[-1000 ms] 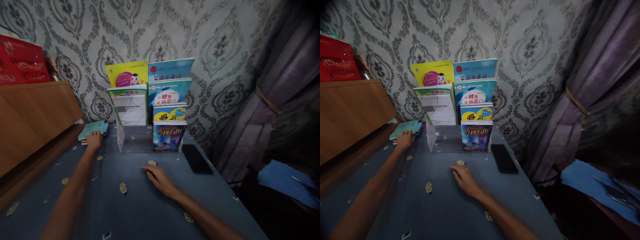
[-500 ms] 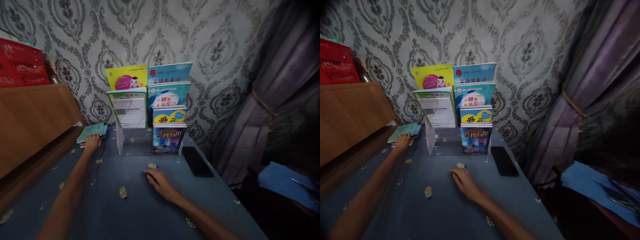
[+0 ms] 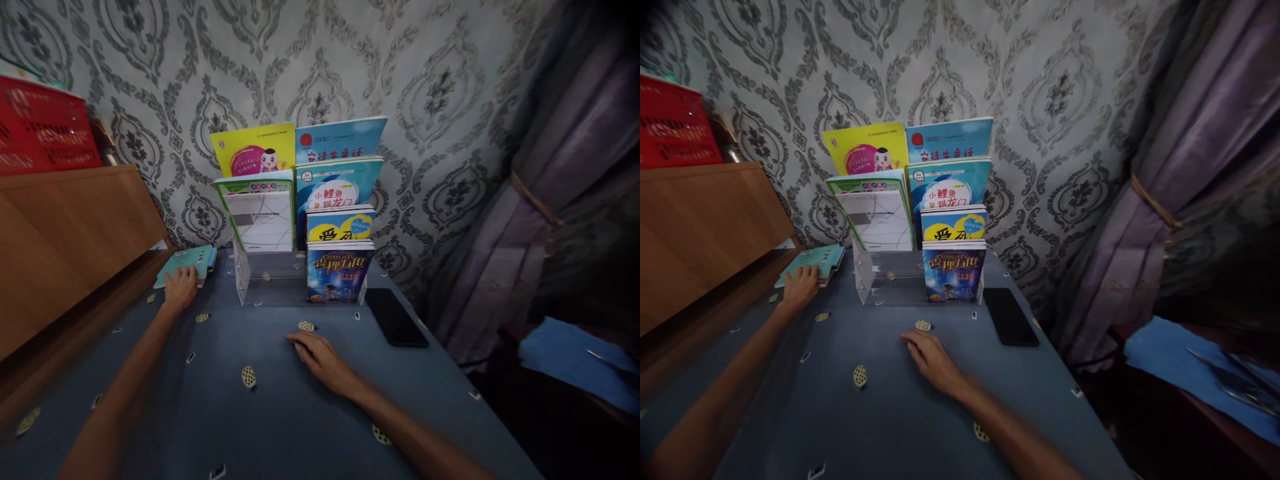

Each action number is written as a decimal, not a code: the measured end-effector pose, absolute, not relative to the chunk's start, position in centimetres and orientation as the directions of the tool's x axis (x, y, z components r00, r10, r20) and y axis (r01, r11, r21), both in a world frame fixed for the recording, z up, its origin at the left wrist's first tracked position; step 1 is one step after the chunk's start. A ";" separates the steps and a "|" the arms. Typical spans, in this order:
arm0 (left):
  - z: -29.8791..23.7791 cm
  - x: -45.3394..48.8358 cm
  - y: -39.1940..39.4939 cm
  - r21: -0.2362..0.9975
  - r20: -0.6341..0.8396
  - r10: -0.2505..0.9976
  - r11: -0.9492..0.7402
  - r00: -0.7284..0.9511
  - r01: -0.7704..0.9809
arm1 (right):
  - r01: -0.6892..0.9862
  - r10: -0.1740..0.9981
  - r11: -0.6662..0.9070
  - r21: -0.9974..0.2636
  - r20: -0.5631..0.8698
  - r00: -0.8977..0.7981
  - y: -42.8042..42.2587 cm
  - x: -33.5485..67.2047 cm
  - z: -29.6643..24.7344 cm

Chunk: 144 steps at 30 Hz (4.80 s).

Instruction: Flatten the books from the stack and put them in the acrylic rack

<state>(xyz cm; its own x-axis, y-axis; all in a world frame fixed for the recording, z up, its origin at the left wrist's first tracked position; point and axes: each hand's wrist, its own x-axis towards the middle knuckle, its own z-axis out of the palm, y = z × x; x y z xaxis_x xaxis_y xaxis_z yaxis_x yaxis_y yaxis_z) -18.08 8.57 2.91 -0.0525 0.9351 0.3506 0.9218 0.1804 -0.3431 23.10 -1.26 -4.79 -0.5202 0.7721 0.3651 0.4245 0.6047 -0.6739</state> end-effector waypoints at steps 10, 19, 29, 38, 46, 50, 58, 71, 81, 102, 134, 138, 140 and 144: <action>3.2 -18.3 8.7 -0.324 0.265 0.949 0.252 -0.168 0.912 | 0.418 0.762 0.610 -0.673 0.353 -0.543 -1.3 23.0 -4.5; 3.0 -16.5 5.7 -0.383 0.225 0.965 0.214 -0.134 0.899 | 0.383 0.749 0.618 -0.687 0.366 -0.552 -1.2 22.9 -4.4; 2.4 -12.2 0.8 -0.365 0.137 0.983 0.161 -0.118 0.917 | 0.386 0.733 0.646 -0.658 0.395 -0.553 -1.2 22.8 -4.2; 2.3 -9.9 -2.9 -0.354 -0.059 0.997 0.030 -0.054 0.935 | 0.374 0.730 0.645 -0.666 0.392 -0.560 -1.0 22.9 -4.6; 3.8 -16.4 0.6 0.052 -0.193 0.980 -0.037 0.046 0.998 | 0.365 0.708 0.670 -0.646 0.410 -0.575 -1.2 22.8 -3.8; 3.2 -19.9 4.4 -0.009 -0.016 0.975 0.220 -0.220 0.975 | 0.362 0.707 0.671 -0.647 0.411 -0.576 -1.3 22.7 -3.5; -0.4 -19.3 5.3 0.003 0.098 0.943 0.318 -0.317 0.948 | 0.384 0.722 0.656 -0.649 0.394 -0.569 -1.3 22.8 -4.0; -1.0 -16.7 2.8 0.029 0.156 0.903 0.400 -0.400 0.916 | 0.355 0.700 0.677 -0.645 0.414 -0.582 -1.2 22.8 -4.2; 0.9 -12.0 -0.7 -0.191 0.108 0.941 0.338 -0.322 0.922 | 0.357 0.712 0.666 -0.655 0.414 -0.568 -1.5 23.1 -3.8; 4.2 -3.3 -5.3 -0.262 -0.106 0.986 0.100 -0.132 0.960 | 0.535 0.790 0.607 -0.588 0.522 -0.323 1.1 25.3 -5.4; -1.2 8.6 -2.1 -0.029 0.272 0.843 -0.475 0.464 0.880 | 0.691 0.753 0.656 -0.304 0.330 -0.570 0.1 25.8 -3.4; -1.6 8.4 -2.0 -0.015 0.301 0.830 -0.488 0.469 0.873 | 0.698 0.770 0.637 -0.327 0.319 -0.553 0.1 25.8 -3.2; -1.5 8.4 -2.1 -0.002 0.291 0.835 -0.487 0.466 0.873 | 0.699 0.773 0.633 -0.333 0.316 -0.550 0.0 25.9 -2.9; -1.0 8.3 -2.2 0.016 0.241 0.853 -0.481 0.463 0.877 | 0.688 0.771 0.636 -0.348 0.322 -0.549 -0.2 26.0 -2.6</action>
